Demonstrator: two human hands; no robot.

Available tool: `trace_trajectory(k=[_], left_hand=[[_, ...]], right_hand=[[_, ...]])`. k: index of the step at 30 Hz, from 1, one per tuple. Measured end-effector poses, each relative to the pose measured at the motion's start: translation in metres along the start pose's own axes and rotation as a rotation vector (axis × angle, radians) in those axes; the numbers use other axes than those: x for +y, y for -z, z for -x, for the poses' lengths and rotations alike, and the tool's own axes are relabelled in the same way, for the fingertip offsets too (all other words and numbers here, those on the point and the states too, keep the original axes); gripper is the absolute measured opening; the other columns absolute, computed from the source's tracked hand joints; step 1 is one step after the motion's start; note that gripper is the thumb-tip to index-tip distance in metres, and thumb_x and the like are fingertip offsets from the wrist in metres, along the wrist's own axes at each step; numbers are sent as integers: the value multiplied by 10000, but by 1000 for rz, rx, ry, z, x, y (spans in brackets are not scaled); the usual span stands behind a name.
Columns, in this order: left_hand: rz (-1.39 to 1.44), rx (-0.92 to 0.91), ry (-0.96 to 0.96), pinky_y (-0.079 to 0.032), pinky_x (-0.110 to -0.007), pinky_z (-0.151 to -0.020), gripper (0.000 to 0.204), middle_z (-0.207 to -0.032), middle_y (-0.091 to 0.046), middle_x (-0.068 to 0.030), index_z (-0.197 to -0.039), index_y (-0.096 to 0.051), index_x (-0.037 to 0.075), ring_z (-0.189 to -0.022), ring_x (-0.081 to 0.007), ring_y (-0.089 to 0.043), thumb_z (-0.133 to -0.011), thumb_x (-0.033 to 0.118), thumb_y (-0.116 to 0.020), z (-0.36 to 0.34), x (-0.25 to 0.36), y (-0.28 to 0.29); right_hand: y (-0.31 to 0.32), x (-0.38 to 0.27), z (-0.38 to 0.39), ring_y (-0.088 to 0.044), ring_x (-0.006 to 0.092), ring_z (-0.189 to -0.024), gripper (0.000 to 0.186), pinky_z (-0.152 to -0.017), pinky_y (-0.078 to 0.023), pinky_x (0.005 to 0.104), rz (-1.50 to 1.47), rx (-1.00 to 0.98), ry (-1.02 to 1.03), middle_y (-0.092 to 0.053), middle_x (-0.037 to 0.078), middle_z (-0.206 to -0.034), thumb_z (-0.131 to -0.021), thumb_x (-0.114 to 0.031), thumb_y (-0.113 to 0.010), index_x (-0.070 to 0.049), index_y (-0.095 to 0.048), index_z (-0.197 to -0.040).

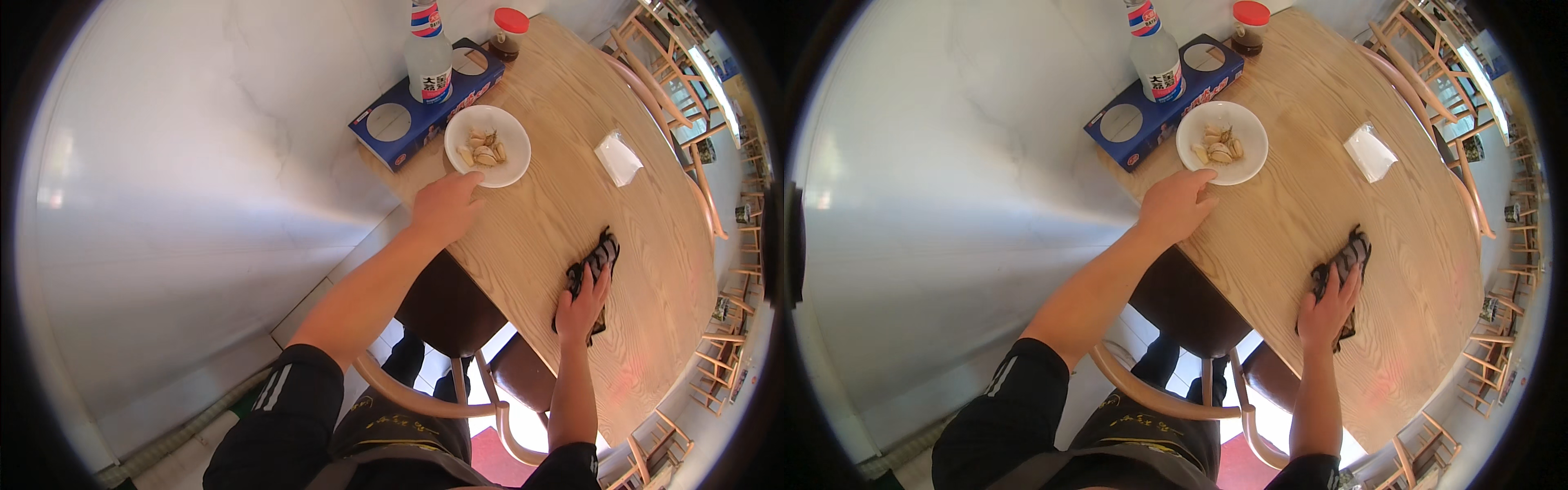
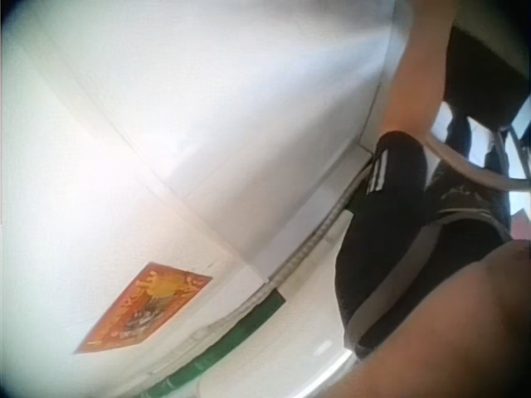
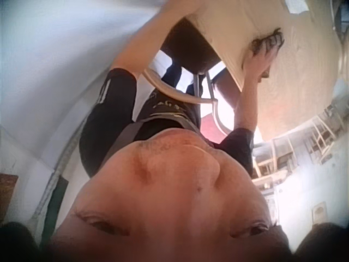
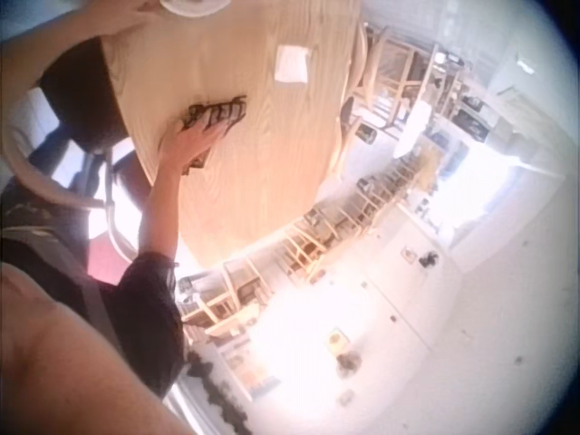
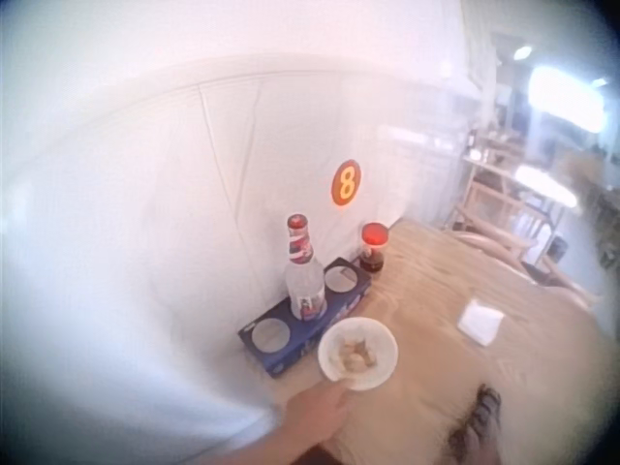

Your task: The person wipes chair seats and table surfaces with a cloth, then sweeps the tiled floor with a broom and dustpan, collecting debris into a trash bin. The person also wipes a table near the entrance and removes leftover food from a plate.

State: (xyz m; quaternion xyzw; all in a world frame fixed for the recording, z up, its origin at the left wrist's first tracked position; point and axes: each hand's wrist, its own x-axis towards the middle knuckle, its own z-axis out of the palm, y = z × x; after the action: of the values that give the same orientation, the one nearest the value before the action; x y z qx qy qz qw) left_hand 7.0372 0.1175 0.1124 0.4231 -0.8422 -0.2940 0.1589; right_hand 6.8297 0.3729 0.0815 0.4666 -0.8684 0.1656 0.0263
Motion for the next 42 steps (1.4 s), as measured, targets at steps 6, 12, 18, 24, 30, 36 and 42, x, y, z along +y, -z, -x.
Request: trace_trajectory(k=[6,12,18,24,30,36,42], left_hand=[[181,190,-109,-506,-329,-632,222,-839,-668,-79,-993,-684,78,-719,-243,-665,-815,195,-746,9,-12,15],[262,117,-17,-510,-292,-636,225,-799,-642,-79,-980,-682,60,-698,-199,-655,-777,107,-766,94,-34,65],[277,237,80,-521,-275,-648,225,-827,-645,-111,-964,-672,-3,-713,-179,-632,-752,-54,-727,187,-70,106],[310,364,290,-521,-263,-696,228,-859,-665,-109,-957,-676,-12,-732,-174,-647,-746,-48,-752,249,-78,127],[365,448,294,-506,-254,-657,190,-860,-644,-98,-973,-668,-32,-735,-148,-597,-795,-30,-735,259,-80,128],[327,437,178,-503,-251,-656,202,-846,-638,-109,-980,-663,-39,-725,-160,-601,-794,-23,-740,246,-71,134],[362,439,134,-483,-255,-650,208,-828,-630,-107,-969,-665,-33,-719,-159,-588,-782,-5,-750,240,-72,141]], right_hand=[[-36,-48,-90,-315,441,-1365,543,-1135,-267,516,-95,50,171,-341,240,-1487,-749,-74,-577,-10,-550,-1288],[-102,-75,-221,-379,413,-1331,531,-1115,-297,503,-61,282,160,-433,232,-1436,-759,-212,-637,-74,-593,-1269],[-129,-164,-229,-438,393,-1261,515,-1083,-342,487,-278,223,313,-525,232,-1307,-723,-169,-644,-47,-622,-1222],[-105,-275,-96,-385,442,-1270,582,-1116,-300,508,-485,36,381,-438,256,-1326,-653,-94,-674,37,-574,-1211],[-97,-260,-66,-368,351,-1355,474,-1138,-283,508,-434,-74,587,-453,178,-1395,-655,-63,-672,-51,-645,-1128],[-19,-143,-7,-371,383,-1366,380,-1146,-274,517,-426,-382,679,-443,163,-1446,-643,-120,-701,-66,-672,-1017],[17,-21,40,-356,414,-1370,545,-1125,-266,538,-170,-124,168,-389,194,-1487,-717,-238,-605,-105,-622,-1246]])
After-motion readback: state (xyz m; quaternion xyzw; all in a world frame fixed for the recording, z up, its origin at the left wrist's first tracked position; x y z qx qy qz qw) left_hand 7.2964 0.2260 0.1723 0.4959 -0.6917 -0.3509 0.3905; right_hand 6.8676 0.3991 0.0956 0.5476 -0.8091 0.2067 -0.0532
